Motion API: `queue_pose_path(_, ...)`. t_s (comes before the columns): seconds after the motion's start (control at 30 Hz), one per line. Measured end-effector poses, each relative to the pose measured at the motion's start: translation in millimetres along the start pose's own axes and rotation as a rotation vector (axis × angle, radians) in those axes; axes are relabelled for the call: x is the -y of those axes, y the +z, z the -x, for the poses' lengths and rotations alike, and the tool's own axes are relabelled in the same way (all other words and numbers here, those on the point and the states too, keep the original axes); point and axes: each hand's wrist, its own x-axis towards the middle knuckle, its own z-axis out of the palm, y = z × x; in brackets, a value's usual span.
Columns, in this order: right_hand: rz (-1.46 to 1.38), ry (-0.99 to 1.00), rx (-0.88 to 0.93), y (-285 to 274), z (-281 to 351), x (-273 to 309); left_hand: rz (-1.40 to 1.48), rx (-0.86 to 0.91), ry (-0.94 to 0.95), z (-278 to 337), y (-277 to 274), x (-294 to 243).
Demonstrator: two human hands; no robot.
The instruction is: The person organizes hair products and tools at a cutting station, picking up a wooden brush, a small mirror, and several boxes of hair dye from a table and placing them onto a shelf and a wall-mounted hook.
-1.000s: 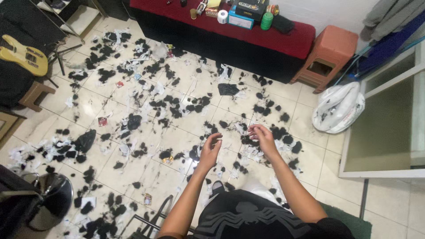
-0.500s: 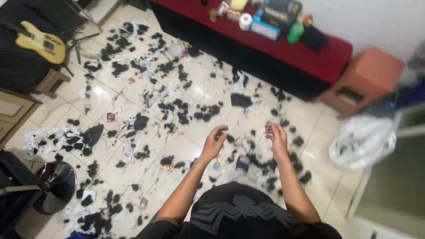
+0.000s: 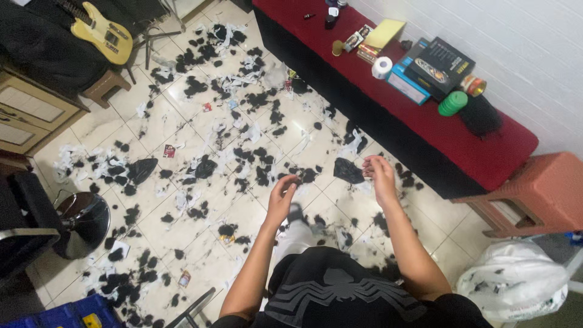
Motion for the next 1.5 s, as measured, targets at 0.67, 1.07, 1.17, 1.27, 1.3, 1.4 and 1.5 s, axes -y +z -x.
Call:
queue_pose_path(0.67,0.022,-0.069,-0.109,74,-303,31,0.071,0.359,-0.069,-414,37,-13)
queue_pose_path(1.07,-0.064,0.102,-0.185,30,-494,14,-0.026,0.339,-0.168,-567,117,33)
queue_pose_path(1.17,0.026,0.086,-0.088,24,-542,13,0.001,0.318,-0.150,-614,135,40)
queue_pose_path(1.27,0.049,0.110,-0.085,22,-585,14,0.037,0.288,-0.172,-641,141,39)
queue_pose_path(1.3,0.053,0.123,-0.081,22,-597,15,0.032,0.280,-0.182,-654,143,38)
queue_pose_path(1.4,0.053,0.124,-0.077,26,-637,15,0.015,0.289,-0.209,-689,146,42)
queue_pose_path(1.5,0.043,0.144,-0.108,33,-670,13,0.095,0.313,-0.222,-728,145,55)
